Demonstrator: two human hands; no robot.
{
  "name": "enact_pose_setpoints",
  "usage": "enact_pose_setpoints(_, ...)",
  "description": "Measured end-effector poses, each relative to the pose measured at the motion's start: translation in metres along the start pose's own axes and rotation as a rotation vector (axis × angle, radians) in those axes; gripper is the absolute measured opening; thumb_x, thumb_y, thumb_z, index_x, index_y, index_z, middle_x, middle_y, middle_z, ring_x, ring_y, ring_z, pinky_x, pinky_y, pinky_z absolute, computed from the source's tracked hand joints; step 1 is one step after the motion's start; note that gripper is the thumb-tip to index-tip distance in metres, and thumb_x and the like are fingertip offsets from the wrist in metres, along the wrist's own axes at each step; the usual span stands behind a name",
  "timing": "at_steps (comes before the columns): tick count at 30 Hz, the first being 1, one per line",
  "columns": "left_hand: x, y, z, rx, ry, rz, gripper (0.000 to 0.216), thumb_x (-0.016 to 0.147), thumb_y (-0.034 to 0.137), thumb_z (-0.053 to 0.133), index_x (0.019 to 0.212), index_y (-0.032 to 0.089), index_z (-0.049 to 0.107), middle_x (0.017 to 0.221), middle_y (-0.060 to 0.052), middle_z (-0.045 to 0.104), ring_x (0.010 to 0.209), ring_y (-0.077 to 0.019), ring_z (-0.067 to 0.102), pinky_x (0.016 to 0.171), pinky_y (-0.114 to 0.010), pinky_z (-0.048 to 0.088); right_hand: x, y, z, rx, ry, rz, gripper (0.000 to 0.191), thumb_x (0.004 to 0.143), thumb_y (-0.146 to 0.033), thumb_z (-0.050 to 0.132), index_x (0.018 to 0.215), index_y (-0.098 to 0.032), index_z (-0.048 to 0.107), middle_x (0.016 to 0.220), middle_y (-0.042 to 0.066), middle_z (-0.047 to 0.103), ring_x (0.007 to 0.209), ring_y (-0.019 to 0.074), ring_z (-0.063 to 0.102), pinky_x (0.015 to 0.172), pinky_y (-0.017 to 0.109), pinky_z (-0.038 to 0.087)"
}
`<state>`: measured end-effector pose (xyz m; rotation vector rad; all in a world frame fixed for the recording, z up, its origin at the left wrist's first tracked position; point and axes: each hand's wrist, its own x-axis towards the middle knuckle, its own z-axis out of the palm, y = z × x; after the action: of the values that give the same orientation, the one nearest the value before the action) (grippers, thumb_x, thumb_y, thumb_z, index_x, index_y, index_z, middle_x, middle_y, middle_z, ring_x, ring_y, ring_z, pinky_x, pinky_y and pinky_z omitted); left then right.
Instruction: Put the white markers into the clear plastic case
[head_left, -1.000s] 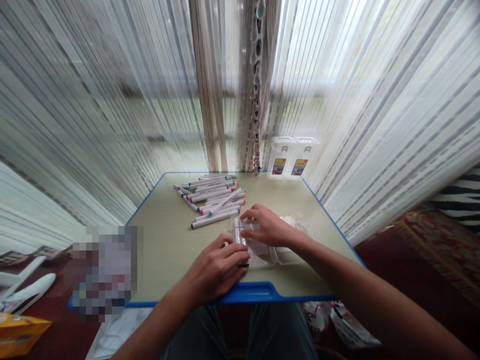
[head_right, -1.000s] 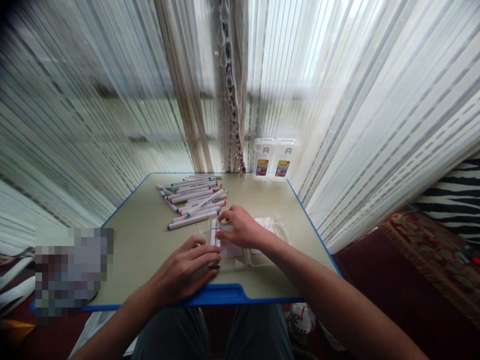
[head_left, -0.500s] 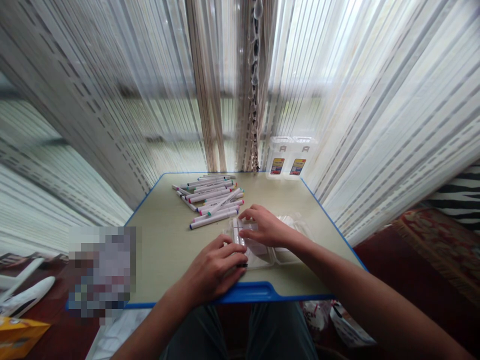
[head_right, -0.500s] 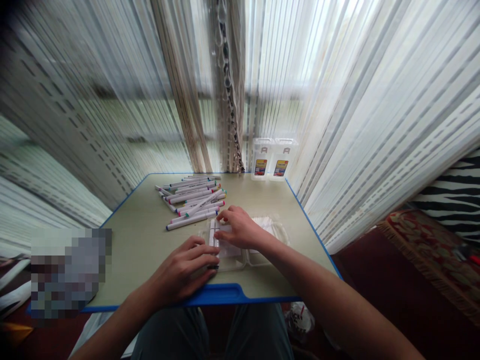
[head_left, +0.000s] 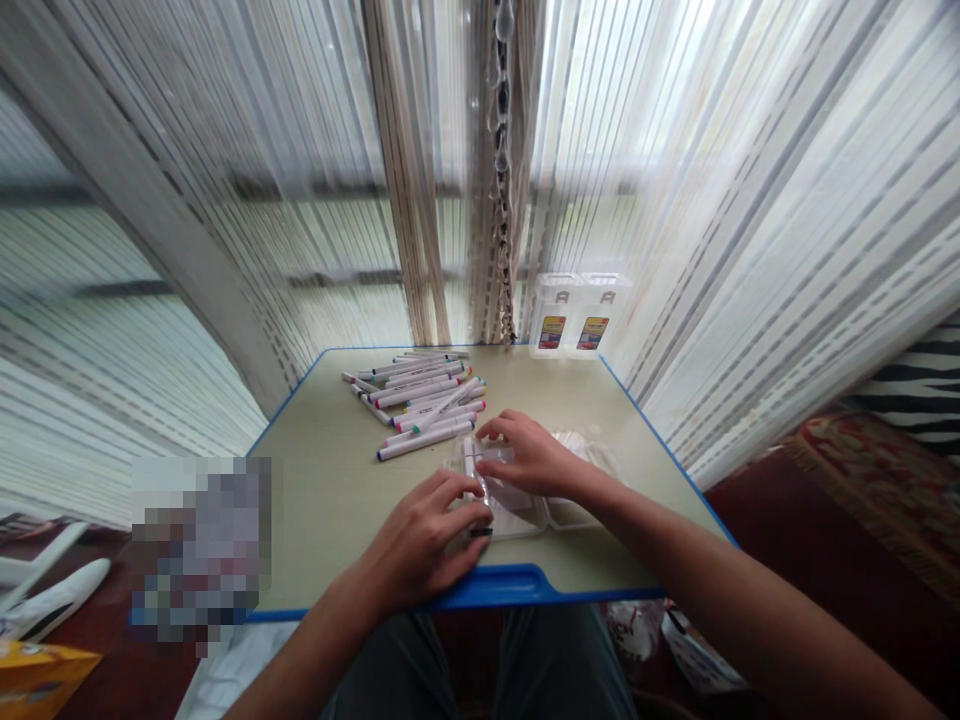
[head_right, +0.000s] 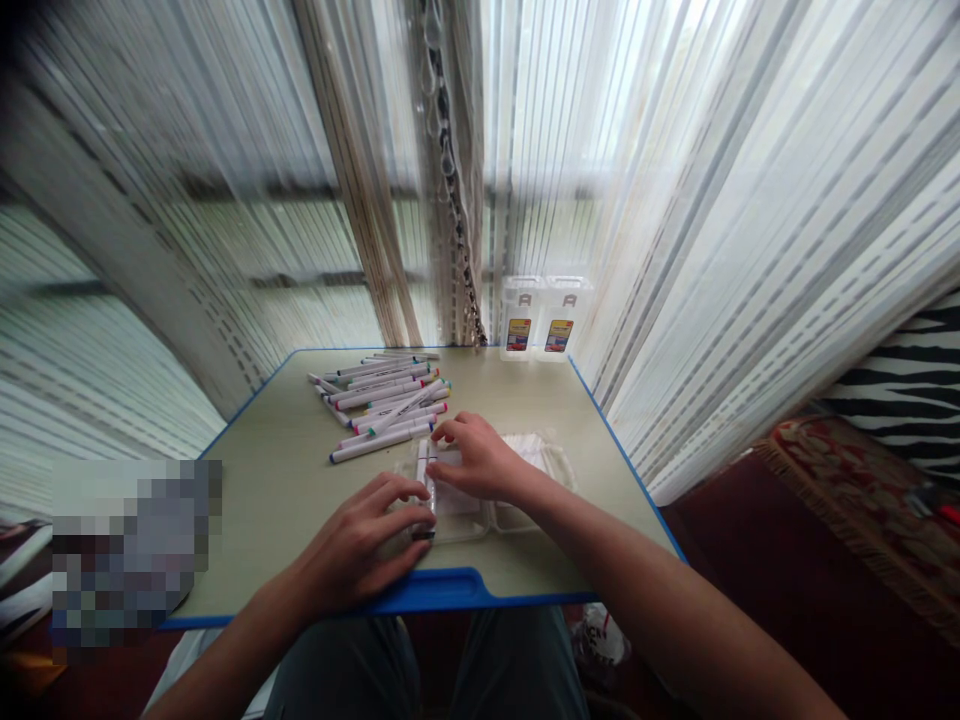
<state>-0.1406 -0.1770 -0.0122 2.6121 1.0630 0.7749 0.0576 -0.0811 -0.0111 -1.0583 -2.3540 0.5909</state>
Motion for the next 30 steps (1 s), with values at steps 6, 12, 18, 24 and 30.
enact_pose_setpoints(6,0.0011,0.0008,-0.0027,-0.009,-0.002,-0.014,0.017,0.083,0.02,0.06,0.099,0.021,0.066,0.112,-0.01,0.061,0.1,-0.0226,0.057,0.087,-0.037,0.051,-0.0005,-0.0034,-0.0019,0.019,0.031,0.006,0.028,0.079,-0.032,0.072,0.1,-0.014,0.068,0.091,0.007,0.063,0.083,0.0185,0.061,0.078,0.03,0.045)
enact_pose_setpoints(12,0.0006,-0.0002,-0.0054,-0.052,0.004,-0.016,0.02,0.082,0.021,0.062,0.101,0.021,0.066,0.112,-0.01,0.06,0.102,-0.0225,0.057,0.089,-0.037,0.05,0.0003,-0.0041,-0.0028,0.017,0.046,0.017,0.027,0.081,-0.032,0.071,0.101,-0.014,0.069,0.09,0.007,0.064,0.08,0.0177,0.061,0.077,0.03,0.046)
enact_pose_setpoints(18,-0.0001,0.0025,-0.0072,-0.084,0.051,-0.055,0.023,0.08,0.019,0.064,0.103,0.021,0.064,0.11,-0.009,0.059,0.102,-0.0212,0.058,0.088,-0.034,0.05,0.002,-0.0045,-0.0015,-0.005,0.03,0.026,0.029,0.081,-0.026,0.07,0.107,-0.013,0.071,0.091,0.008,0.063,0.081,0.0187,0.061,0.08,0.031,0.046)
enact_pose_setpoints(24,0.0008,0.0011,-0.0055,-0.084,0.053,-0.068,0.023,0.077,0.016,0.067,0.1,0.021,0.064,0.108,-0.008,0.06,0.102,-0.0204,0.058,0.088,-0.033,0.05,0.0013,-0.0068,-0.0017,-0.015,0.014,0.026,0.026,0.078,-0.023,0.071,0.101,-0.014,0.073,0.093,0.009,0.062,0.085,0.0199,0.061,0.083,0.032,0.046)
enact_pose_setpoints(30,0.0019,0.0011,-0.0051,-0.094,0.065,-0.068,0.022,0.077,0.016,0.067,0.098,0.021,0.062,0.105,-0.007,0.061,0.1,-0.0203,0.058,0.087,-0.033,0.05,0.0009,-0.006,-0.0017,-0.015,0.025,0.02,0.025,0.077,-0.024,0.072,0.101,-0.014,0.071,0.09,0.008,0.062,0.084,0.0201,0.061,0.082,0.032,0.045)
